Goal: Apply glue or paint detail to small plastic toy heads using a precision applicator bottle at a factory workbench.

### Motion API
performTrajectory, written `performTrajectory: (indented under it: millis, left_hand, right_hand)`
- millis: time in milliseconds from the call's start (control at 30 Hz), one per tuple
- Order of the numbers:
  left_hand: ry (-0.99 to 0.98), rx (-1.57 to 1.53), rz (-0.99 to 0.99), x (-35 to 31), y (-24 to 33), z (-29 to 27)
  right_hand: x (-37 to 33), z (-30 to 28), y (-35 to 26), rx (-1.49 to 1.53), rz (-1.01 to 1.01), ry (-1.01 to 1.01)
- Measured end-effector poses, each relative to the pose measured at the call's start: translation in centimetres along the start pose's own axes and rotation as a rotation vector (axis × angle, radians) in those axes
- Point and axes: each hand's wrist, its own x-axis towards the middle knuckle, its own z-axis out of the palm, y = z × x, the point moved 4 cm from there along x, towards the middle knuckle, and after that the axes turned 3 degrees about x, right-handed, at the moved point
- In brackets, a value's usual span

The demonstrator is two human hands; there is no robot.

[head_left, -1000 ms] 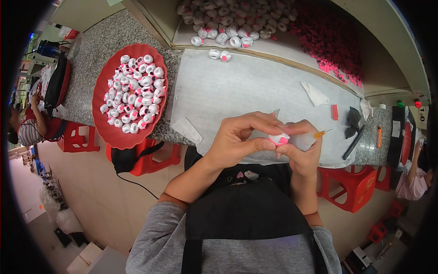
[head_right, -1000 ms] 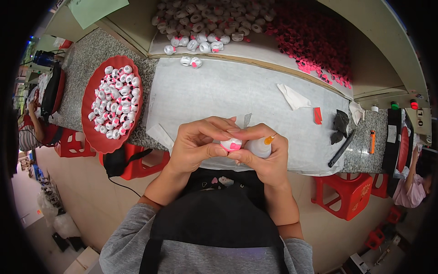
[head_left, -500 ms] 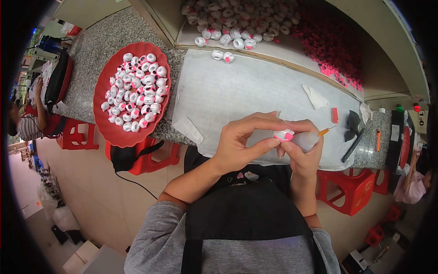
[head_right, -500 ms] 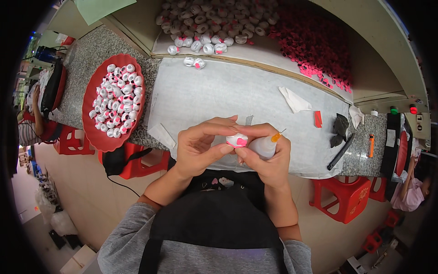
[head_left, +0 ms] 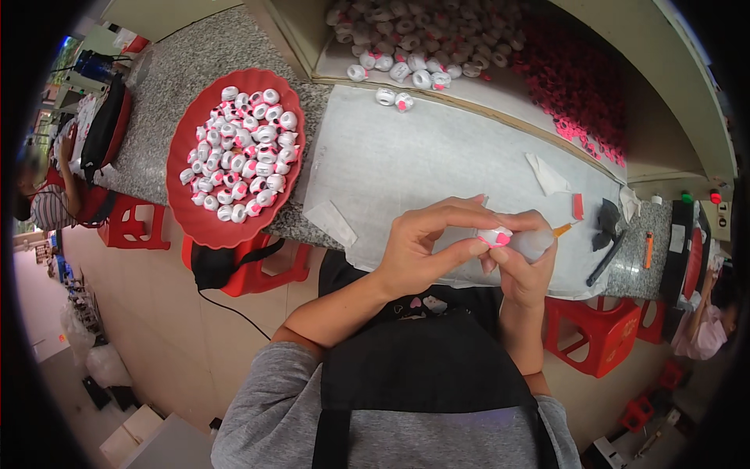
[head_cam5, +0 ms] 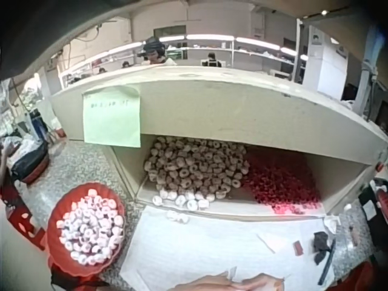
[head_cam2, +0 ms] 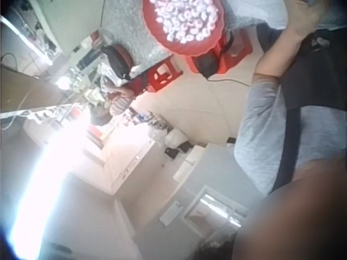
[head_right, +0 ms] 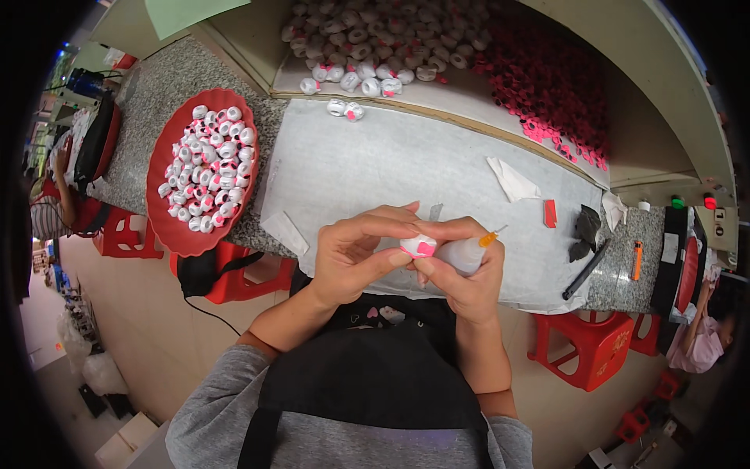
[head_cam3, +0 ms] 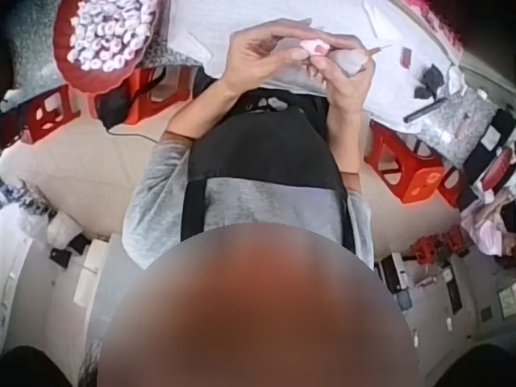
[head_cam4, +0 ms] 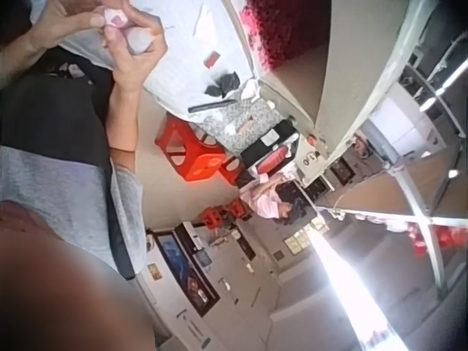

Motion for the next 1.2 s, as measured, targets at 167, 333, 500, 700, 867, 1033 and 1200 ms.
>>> performTrajectory:
  millis: [167,333,500,700,867,1033,1200]
  left_hand:
    - [-0.065,-0.129,-0.06,-0.4,-0.1,-0.2]
    - [-0.012,-0.248,-0.222,-0.3,0.8,-0.5]
    - [0.324,0.767,0.225,-0.3,6.2,-7.9]
    - [0.384,1.251,0.22,3.3,6.1,-9.8]
    - [0.136,1.584,-0.001,7.6,-0.5,-8.1]
    - [0.038,1.624,-0.05,7.0,-1.5,-7.3]
    - [0.088,1.085,-0.05,5.3,0.7,-5.0]
  right_hand:
    - [-0.5,-0.3,0.1,0.111,-0.031,-0.056]
    - [-0.2,-0.1,0.1,0.082,-0.018,-0.064]
    - [0.8,0.7,0.3,-0.039,0.048,-0.013]
    - [1.1,0.3,0.1,-0.124,0.075,0.045]
    - [-0.1,-0.5,-0.7,-0.135,0.067,0.077]
    - [-0.8,-2.1,-1.0,-0.005,0.028,0.099]
    - [-0.9,-3.1,-1.2,0.011,-0.001,0.057]
